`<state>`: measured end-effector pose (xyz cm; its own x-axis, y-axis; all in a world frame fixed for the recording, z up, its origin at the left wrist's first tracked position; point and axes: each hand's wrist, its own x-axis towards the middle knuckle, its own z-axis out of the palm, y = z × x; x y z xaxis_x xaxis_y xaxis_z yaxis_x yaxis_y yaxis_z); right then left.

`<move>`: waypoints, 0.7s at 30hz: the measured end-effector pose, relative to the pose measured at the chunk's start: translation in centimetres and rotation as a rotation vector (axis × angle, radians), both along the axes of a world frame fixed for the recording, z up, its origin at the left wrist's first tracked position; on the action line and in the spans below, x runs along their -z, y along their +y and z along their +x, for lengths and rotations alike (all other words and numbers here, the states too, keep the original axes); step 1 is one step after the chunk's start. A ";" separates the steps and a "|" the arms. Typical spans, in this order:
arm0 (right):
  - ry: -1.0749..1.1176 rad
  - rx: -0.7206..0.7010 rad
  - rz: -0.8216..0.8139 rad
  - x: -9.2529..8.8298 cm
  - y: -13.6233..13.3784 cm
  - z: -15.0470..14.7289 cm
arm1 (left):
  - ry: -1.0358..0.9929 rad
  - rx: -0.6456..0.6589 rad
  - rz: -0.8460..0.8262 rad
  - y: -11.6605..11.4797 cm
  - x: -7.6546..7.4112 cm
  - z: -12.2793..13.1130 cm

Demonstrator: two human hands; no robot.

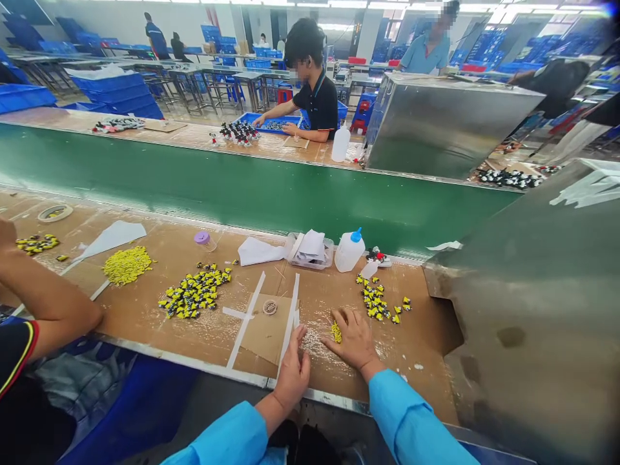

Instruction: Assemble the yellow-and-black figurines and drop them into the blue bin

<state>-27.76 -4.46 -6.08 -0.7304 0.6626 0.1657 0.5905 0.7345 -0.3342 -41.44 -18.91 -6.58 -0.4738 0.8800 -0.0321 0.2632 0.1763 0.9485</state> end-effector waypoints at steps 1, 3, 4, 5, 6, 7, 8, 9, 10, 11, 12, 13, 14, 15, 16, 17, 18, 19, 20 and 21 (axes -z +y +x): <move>-0.037 -0.014 -0.002 0.0 0.2 -0.4 | 0.008 0.006 -0.002 0.0 0.0 0.0; -0.107 -0.051 -0.014 0.2 0.6 -1.1 | 0.028 0.019 -0.006 0.1 0.0 -0.1; -0.140 -0.066 -0.024 0.4 0.8 -1.5 | 0.039 0.024 -0.008 0.2 0.0 -0.2; -0.170 -0.078 -0.037 0.6 1.0 -1.7 | 0.048 0.028 -0.009 0.3 0.0 -0.3; -0.197 -0.085 -0.054 0.8 1.1 -1.9 | 0.056 0.032 -0.008 0.3 -0.1 -0.4; -0.221 -0.087 -0.075 1.0 1.3 -2.1 | 0.062 0.036 -0.007 0.3 -0.1 -0.5; -0.239 -0.083 -0.099 1.1 1.3 -2.2 | 0.064 0.038 -0.006 0.4 -0.2 -0.6; -0.252 -0.073 -0.127 1.2 1.3 -2.2 | 0.064 0.040 -0.005 0.4 -0.4 -0.6; -0.258 -0.054 -0.158 1.3 1.3 -2.3 | 0.061 0.043 -0.005 0.4 -0.5 -0.7; -0.257 -0.029 -0.191 1.3 1.2 -2.4 | 0.058 0.046 -0.006 0.4 -0.7 -0.7; -0.250 0.002 -0.227 1.3 1.1 -2.5 | 0.056 0.048 -0.008 0.5 -0.9 -0.8; -0.236 0.037 -0.266 1.2 1.0 -2.6 | 0.056 0.053 -0.011 0.5 -1.0 -0.8; -0.214 0.077 -0.307 1.2 1.0 -2.8 | 0.058 0.058 -0.014 0.6 -1.2 -0.8; -0.184 0.119 -0.351 1.1 1.0 -3.0 | 0.063 0.064 -0.016 0.6 -1.4 -0.8; -0.144 0.164 -0.400 1.1 1.0 -3.2 | 0.071 0.070 -0.017 0.7 -1.6 -0.8; -0.096 0.212 -0.452 1.0 1.1 -3.4 | 0.080 0.076 -0.018 0.8 -1.8 -0.8; -0.038 0.266 -0.507 0.9 1.3 -3.5 | 0.091 0.082 -0.017 0.8 -1.9 -0.9; 0.028 0.325 -0.566 0.8 1.6 -3.6 | 0.100 0.090 -0.017 0.9 -2.1 -0.9; 0.103 0.386 -0.629 0.7 1.9 -3.6 | 0.107 0.097 -0.015 1.0 -2.2 -1.0; 0.185 0.450 -0.696 0.6 2.1 -3.6 | 0.109 0.102 -0.014 1.0 -2.3 -1.0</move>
